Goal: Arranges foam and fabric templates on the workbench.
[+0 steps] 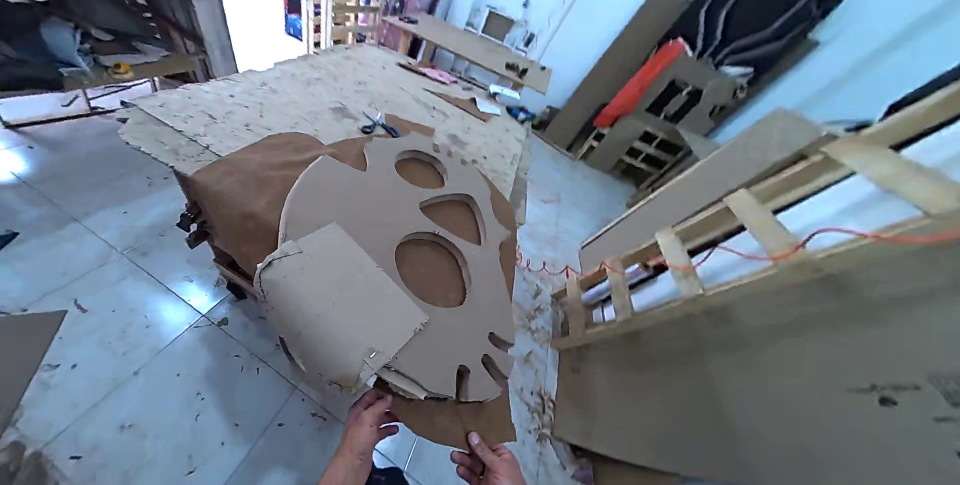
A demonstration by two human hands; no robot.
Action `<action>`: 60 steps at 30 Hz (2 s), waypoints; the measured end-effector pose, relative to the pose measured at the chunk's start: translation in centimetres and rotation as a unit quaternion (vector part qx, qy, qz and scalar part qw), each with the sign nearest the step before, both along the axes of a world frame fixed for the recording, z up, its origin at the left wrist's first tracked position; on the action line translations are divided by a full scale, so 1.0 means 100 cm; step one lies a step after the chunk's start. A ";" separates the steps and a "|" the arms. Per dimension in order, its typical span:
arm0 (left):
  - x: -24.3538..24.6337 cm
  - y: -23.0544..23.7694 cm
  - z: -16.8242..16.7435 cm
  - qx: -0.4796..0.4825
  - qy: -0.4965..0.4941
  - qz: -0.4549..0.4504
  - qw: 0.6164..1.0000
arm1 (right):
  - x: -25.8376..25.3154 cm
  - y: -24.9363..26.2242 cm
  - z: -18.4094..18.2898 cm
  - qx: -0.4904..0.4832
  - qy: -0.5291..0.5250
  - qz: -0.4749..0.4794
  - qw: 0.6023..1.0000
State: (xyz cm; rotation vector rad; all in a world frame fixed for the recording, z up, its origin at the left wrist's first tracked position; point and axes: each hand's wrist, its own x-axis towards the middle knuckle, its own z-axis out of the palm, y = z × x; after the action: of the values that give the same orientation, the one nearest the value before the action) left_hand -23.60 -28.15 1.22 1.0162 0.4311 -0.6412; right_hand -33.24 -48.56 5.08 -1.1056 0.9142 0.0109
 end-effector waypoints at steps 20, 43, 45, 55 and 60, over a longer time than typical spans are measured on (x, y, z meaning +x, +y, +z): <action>-0.017 -0.032 -0.014 0.148 -0.108 0.105 0.978 | 0.000 -0.044 -0.007 0.015 -0.031 0.179 0.983; -0.018 -0.027 -0.018 0.124 -0.116 0.082 0.982 | -0.001 -0.038 -0.007 -0.043 -0.049 0.188 0.980; -0.017 -0.027 -0.020 0.117 -0.113 0.087 0.983 | -0.002 -0.039 -0.009 -0.038 -0.048 0.189 0.980; -0.018 -0.026 -0.023 0.116 -0.115 0.086 0.983 | -0.003 -0.039 -0.014 -0.029 -0.041 0.180 0.982; -0.018 -0.027 -0.022 0.119 -0.113 0.084 0.983 | -0.004 -0.039 -0.014 -0.029 -0.042 0.174 0.983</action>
State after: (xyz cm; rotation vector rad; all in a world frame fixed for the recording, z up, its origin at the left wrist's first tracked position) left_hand -25.41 -30.81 -1.03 1.2496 0.3935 -0.3215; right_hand -33.65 -52.47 3.65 -1.2994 0.6409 0.2257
